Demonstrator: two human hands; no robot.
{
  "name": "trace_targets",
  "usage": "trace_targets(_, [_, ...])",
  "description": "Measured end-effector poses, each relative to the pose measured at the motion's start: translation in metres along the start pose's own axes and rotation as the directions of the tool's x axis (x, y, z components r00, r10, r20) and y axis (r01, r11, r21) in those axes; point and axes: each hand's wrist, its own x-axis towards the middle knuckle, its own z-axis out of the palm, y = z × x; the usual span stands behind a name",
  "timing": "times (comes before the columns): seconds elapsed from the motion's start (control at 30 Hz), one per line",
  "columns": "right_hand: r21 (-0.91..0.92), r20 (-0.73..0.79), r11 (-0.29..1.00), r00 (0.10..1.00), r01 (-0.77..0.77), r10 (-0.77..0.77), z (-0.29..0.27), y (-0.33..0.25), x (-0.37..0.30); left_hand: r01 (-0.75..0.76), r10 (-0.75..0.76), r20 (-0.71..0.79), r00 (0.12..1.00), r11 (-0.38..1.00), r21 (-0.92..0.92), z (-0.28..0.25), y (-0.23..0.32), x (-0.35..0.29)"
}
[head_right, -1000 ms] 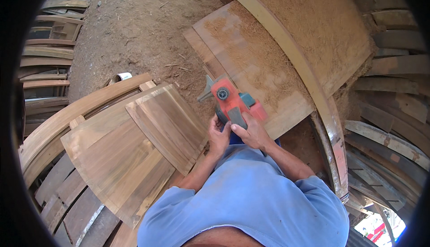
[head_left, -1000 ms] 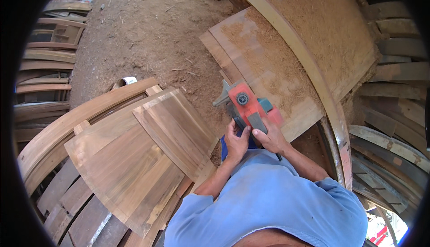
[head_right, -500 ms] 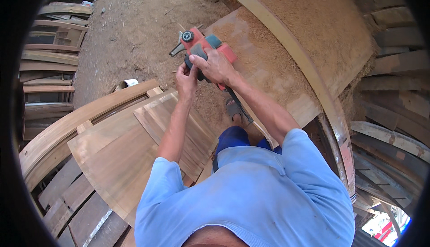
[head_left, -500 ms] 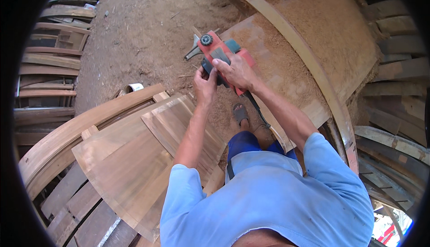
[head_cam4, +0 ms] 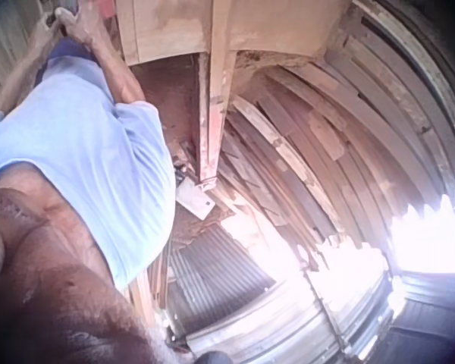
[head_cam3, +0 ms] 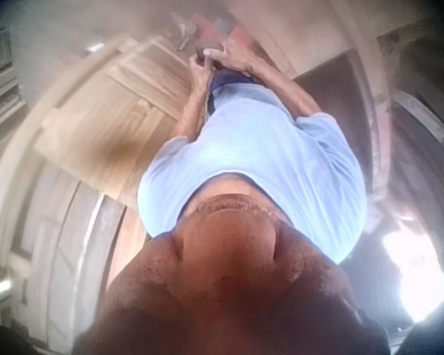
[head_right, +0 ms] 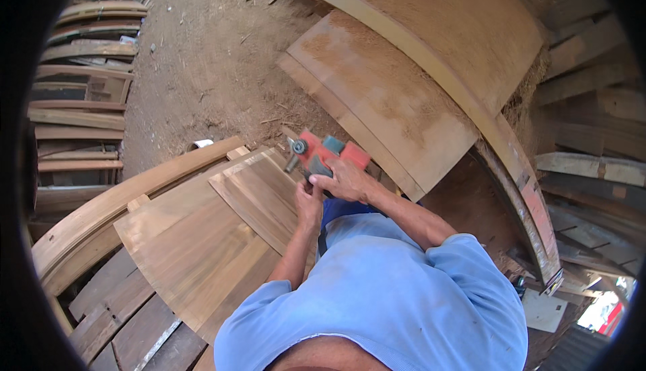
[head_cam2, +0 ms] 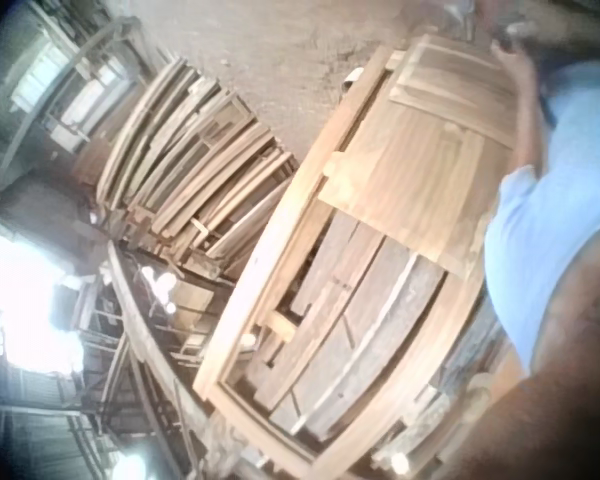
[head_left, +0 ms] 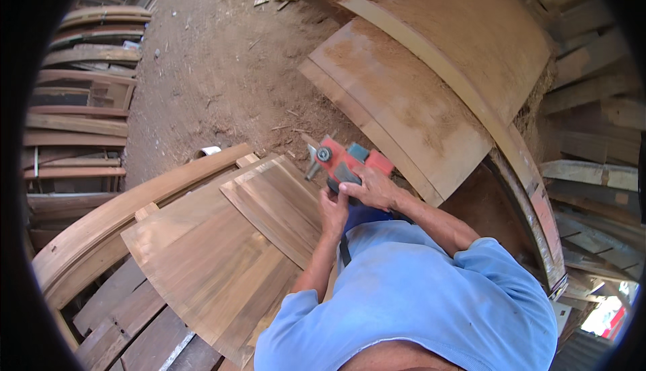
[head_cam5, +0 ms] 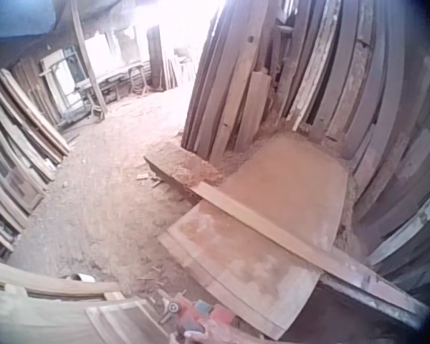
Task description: The person uses a belt sander to smooth the surface and edges of a large wooden board. The person also lifts and moves the board across a wooden support beam.
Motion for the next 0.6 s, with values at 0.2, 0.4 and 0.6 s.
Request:
trace_targets(0.2, [0.040, 0.016, 0.968, 0.969, -0.248, 0.248, 0.014, 0.044, -0.099, -0.073, -0.058, 0.342, 0.938, 0.931, 0.358, -0.003, -0.033, -0.032])
trace_targets(0.4, [-0.012, -0.170, 0.938, 0.925, -0.348, 0.341, 0.031, 0.077, -0.179, -0.620, 0.461, 0.419, 0.782, 0.509, 0.597, 0.046, 0.031, -0.018])
trace_targets(0.6, [0.040, -0.169, 0.842, 0.827, -0.539, 0.537, 0.039, 0.135, -0.227, -0.807, 0.437, 0.701, 0.563, 0.108, 0.581, 0.120, 0.053, 0.003])
